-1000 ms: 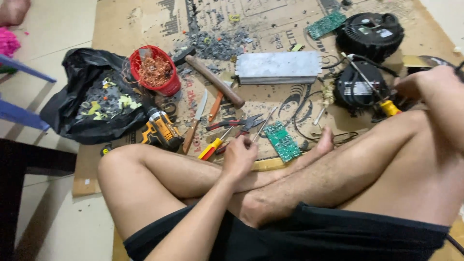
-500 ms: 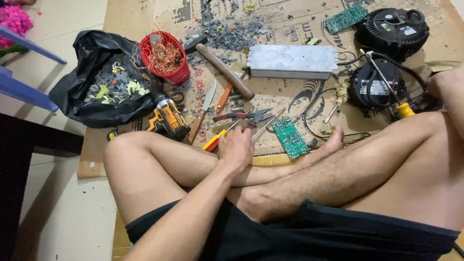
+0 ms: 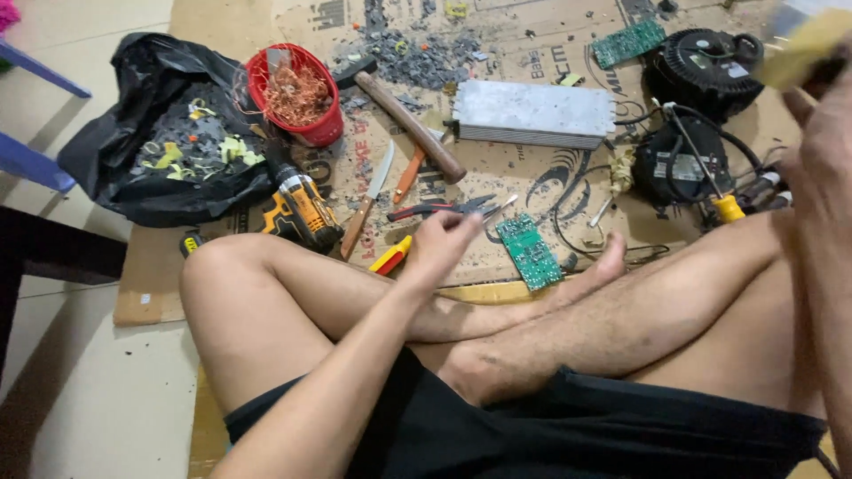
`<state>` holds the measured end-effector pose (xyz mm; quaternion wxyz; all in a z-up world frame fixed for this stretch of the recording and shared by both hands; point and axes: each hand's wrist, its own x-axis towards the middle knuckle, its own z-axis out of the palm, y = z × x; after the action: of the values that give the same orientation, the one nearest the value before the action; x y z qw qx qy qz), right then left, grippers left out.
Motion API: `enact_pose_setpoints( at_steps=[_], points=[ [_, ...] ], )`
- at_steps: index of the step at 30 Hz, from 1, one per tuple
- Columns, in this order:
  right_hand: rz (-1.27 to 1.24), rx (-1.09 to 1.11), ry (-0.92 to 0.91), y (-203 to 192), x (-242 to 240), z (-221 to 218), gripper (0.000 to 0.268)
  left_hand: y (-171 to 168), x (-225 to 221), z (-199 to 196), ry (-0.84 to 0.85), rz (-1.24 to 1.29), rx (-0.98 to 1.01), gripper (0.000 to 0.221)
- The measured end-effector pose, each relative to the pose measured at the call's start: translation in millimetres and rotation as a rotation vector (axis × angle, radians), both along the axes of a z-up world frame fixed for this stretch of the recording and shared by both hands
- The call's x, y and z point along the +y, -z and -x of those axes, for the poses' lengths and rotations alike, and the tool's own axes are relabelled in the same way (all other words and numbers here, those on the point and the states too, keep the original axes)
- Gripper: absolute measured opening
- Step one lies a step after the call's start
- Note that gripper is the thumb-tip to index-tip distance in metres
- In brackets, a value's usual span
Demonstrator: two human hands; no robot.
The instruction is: Using pliers to pull electronic components off a circuit board for salvage or scrap.
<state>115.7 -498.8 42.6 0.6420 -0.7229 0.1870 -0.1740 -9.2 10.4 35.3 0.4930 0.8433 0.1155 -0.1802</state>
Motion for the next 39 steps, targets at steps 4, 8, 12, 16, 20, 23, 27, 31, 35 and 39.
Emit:
enact_pose_setpoints(
  at_steps=[4, 8, 12, 16, 20, 23, 27, 31, 35, 39],
  points=[
    [0.057, -0.144, -0.161, -101, 166, 68, 0.029, -89, -29, -10, -0.059, 0.586, 0.239, 0.087],
    [-0.183, 0.185, -0.414, -115, 273, 89, 0.026, -98, -29, -19, -0.171, 1.071, 0.228, 0.118],
    [-0.143, 0.35, -0.712, -110, 336, 106, 0.028, -66, 3, -10, -0.372, 1.3, 0.205, 0.075],
    [0.165, 0.511, -0.947, -76, 333, 56, 0.044, -37, 40, 3, -0.52, 1.187, 0.234, 0.082],
    [1.262, 0.175, -0.76, 25, 286, -51, 0.089, -22, 55, 9, -0.627, 1.141, 0.305, 0.056],
    [1.556, 0.171, -0.69, 48, 263, -104, 0.122, -20, 53, 7, -0.624, 1.153, 0.32, 0.058],
    [1.465, 0.358, -0.765, 46, 242, -112, 0.103, -23, 43, 3, -0.656, 1.049, 0.37, 0.059],
    [1.582, 0.409, -0.602, 30, 232, -88, 0.111, -29, 40, -1, -0.668, 0.977, 0.429, 0.065],
    [1.522, 0.549, -0.327, 54, 187, -95, 0.118, -24, 44, 2, -0.725, 1.032, 0.417, 0.06],
    [1.326, 0.651, -0.053, 100, 135, -142, 0.109, -27, 45, -2, -0.742, 1.05, 0.425, 0.06]
  ],
)
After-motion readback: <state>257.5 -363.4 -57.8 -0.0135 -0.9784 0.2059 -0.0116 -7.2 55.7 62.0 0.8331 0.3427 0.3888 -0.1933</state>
